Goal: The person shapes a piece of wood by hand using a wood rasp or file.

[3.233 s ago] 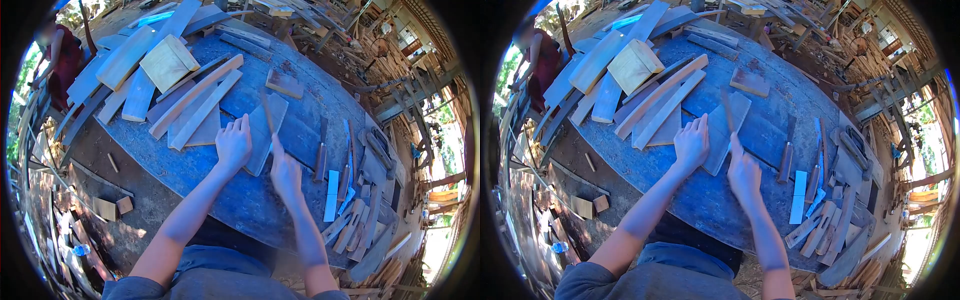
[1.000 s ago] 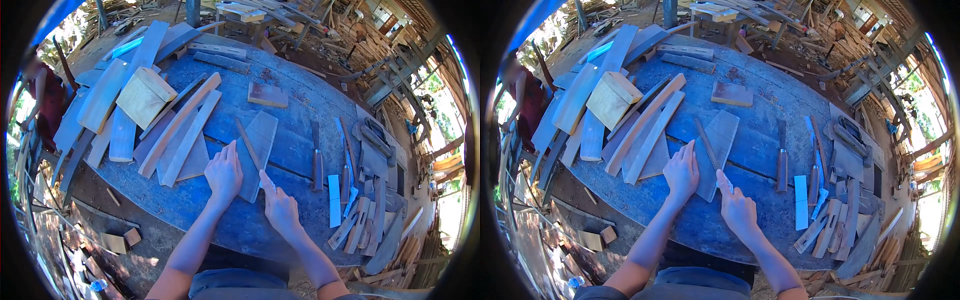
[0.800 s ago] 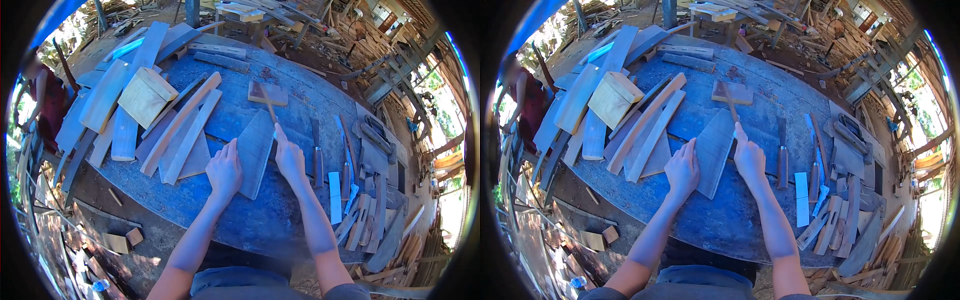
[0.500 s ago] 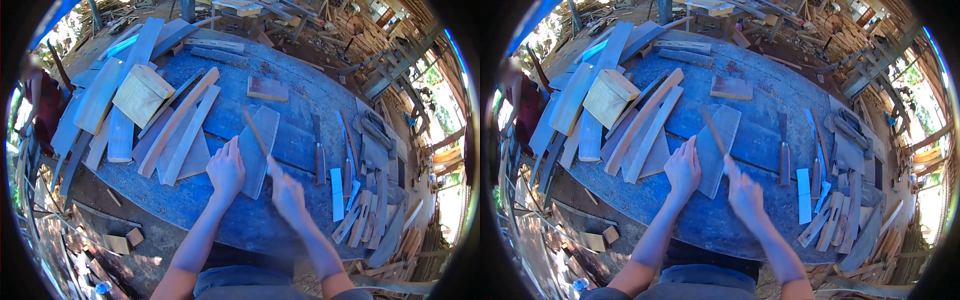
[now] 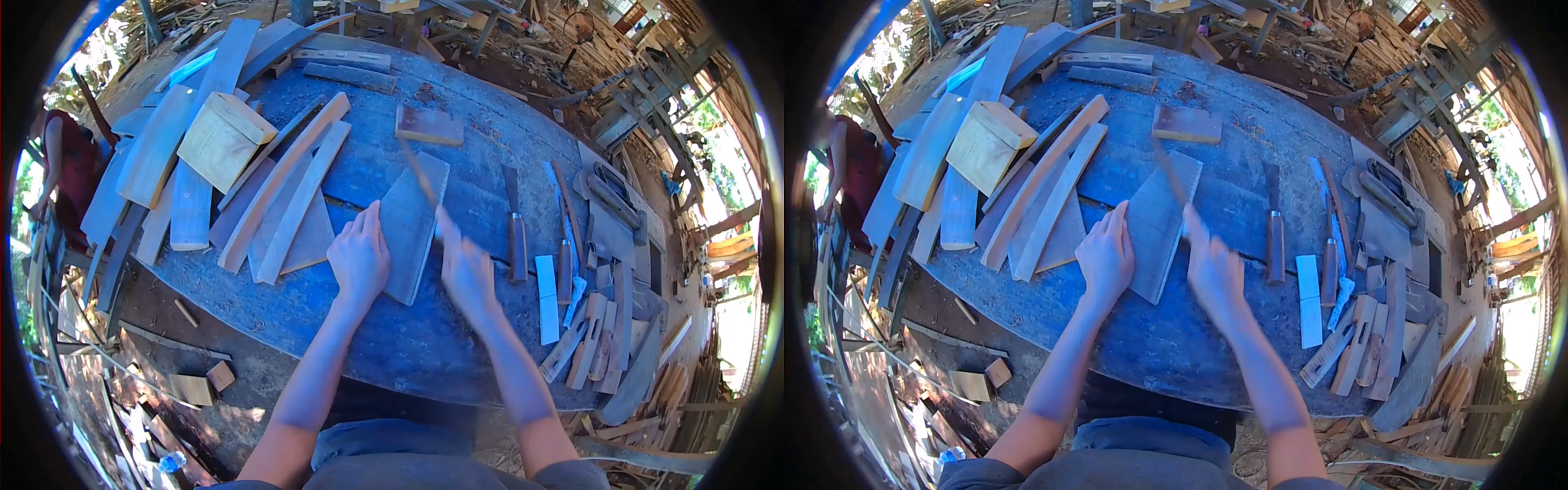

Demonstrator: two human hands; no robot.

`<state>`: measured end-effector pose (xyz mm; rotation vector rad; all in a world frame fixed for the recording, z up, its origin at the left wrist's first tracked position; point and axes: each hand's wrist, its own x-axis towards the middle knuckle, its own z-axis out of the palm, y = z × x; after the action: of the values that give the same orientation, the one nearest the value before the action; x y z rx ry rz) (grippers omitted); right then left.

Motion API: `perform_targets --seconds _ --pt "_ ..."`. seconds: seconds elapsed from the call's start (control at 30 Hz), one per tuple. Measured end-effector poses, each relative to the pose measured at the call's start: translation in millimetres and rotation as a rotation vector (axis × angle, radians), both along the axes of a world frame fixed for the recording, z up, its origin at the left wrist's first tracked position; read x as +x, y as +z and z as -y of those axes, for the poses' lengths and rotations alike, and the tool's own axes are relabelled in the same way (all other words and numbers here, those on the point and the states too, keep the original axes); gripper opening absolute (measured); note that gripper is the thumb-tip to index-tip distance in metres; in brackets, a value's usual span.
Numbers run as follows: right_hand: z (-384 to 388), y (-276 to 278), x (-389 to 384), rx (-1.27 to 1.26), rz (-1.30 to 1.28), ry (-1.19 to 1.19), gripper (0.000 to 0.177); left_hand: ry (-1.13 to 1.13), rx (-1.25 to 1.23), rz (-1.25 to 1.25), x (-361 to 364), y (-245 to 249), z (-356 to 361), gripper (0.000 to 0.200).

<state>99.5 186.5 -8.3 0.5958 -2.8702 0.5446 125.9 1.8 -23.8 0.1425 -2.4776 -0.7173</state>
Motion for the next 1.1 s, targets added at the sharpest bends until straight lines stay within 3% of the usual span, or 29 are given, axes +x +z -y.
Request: perform_targets --seconds 0.13,0.27,0.33,0.4,0.5,0.6,0.7,0.8,0.83,0.9,0.97,1.1 --pt "13.9 5.8 -51.5 0.006 0.016 -0.129 0.053 0.025 -0.044 -0.007 1.6 1.4 -2.4 0.04" --pt "1.3 1.8 37.6 0.072 0.042 -0.011 0.058 0.04 -0.062 -0.006 0.2 -3.2 -5.3 0.046" --pt "-2.0 4.6 61.9 -0.015 0.112 0.048 0.06 0.081 -0.032 -0.035 0.5 -0.1 -6.6 0.05" --pt "1.0 9.8 55.3 0.075 0.108 0.058 0.059 0.069 -0.033 -0.007 0.1 -3.2 -3.8 0.051" --pt "7.4 1.2 -25.4 0.041 -0.028 -0.058 0.051 0.064 -0.043 0.034 0.7 -3.0 -3.5 0.052" --pt "17.0 18.1 -41.4 0.068 0.072 -0.117 0.049 0.104 -0.038 0.076 2.7 5.1 -6.5 0.049" --pt "11.0 11.6 18.8 0.074 0.012 0.0 0.053 0.102 -0.03 0.011 0.0 -1.5 -7.2 0.041" --pt "14.6 29.7 69.3 0.227 0.172 0.045 0.057 0.081 -0.029 -0.045 -0.2 -0.9 -7.1 0.033" --pt "13.1 24.3 61.2 0.225 0.187 0.042 0.057 0.074 -0.022 -0.023 2.0 0.2 -7.0 0.03" --pt "9.6 9.7 6.7 0.16 -0.054 -0.011 0.055 0.061 -0.024 -0.014 1.0 -2.6 -5.8 0.03" --pt "15.2 12.9 -47.7 0.148 -0.005 -0.119 0.05 0.064 -0.023 -0.009 4.0 -1.9 -7.9 0.031" --pt "18.1 19.1 -27.5 0.122 0.004 -0.069 0.05 0.091 -0.029 0.013 4.1 -0.5 -10.0 0.029"
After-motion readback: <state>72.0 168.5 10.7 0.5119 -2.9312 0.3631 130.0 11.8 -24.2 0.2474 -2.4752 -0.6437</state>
